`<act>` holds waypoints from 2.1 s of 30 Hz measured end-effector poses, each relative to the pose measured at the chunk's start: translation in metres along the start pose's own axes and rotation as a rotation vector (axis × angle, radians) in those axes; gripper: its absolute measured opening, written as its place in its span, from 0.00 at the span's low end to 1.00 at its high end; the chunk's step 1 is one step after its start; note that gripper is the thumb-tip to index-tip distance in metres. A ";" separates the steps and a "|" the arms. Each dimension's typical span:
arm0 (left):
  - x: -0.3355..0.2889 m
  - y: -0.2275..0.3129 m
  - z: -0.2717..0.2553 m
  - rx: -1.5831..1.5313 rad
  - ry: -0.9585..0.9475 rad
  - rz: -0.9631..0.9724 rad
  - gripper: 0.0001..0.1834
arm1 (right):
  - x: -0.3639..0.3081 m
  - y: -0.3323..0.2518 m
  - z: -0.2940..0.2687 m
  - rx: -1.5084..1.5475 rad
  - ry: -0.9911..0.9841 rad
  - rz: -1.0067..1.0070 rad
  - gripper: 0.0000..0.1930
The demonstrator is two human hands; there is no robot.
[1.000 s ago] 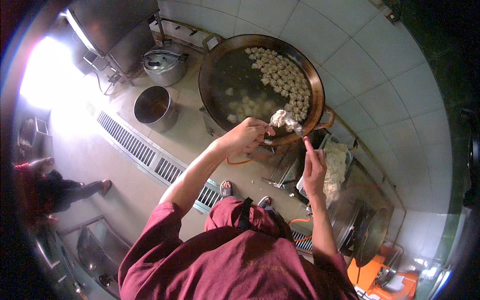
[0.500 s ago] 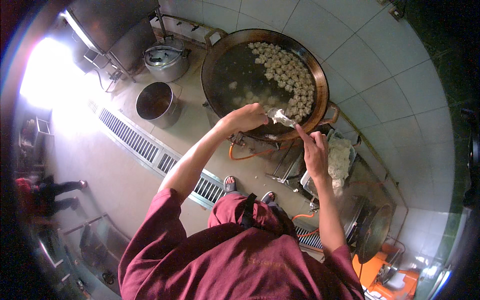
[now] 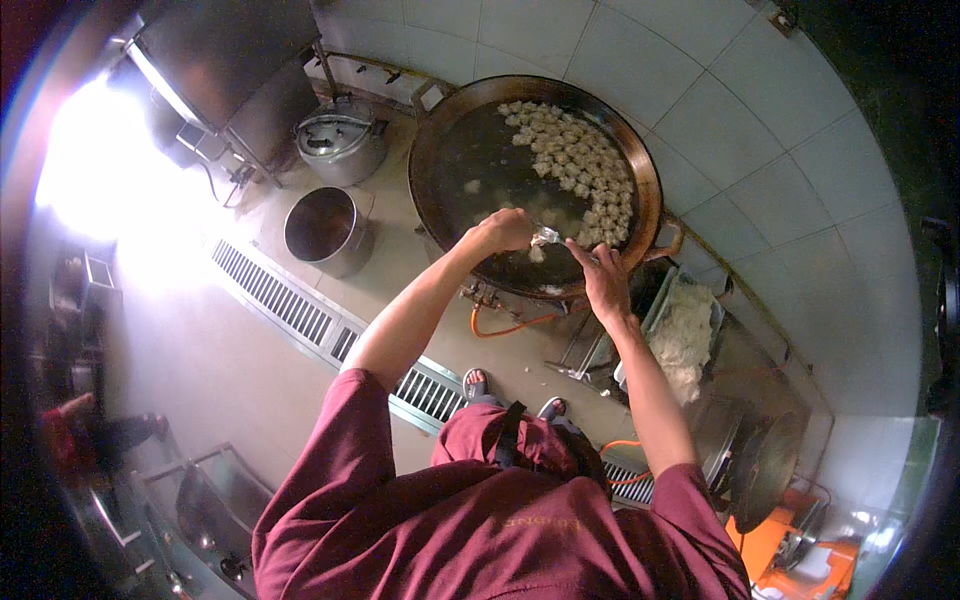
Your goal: The person scoops dough from a tray and forms small balls, dropping them into a large pot of hot oil to cook. The person uses two spoons to shape and release the dough into the oil.
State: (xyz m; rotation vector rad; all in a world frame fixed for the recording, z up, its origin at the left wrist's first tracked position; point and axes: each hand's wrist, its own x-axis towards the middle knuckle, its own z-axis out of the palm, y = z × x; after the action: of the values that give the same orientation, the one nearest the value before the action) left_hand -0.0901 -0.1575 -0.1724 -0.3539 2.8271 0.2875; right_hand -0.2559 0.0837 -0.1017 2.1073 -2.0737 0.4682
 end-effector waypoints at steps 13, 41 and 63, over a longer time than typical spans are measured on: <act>-0.113 0.049 -0.029 -0.885 0.690 -0.478 0.17 | -0.120 0.045 -0.045 0.361 0.317 0.613 0.21; -0.018 0.433 -0.041 -1.173 0.018 -0.737 0.12 | -0.533 0.273 0.078 0.127 0.018 1.471 0.28; 0.000 0.467 -0.048 -1.106 0.084 -0.688 0.13 | -0.528 0.310 0.081 0.281 0.043 1.413 0.23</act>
State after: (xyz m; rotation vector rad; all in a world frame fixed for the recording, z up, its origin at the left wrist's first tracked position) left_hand -0.2267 0.2750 -0.0526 -1.4867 2.1184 1.6322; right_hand -0.5527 0.5471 -0.3821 0.2975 -3.2465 0.9135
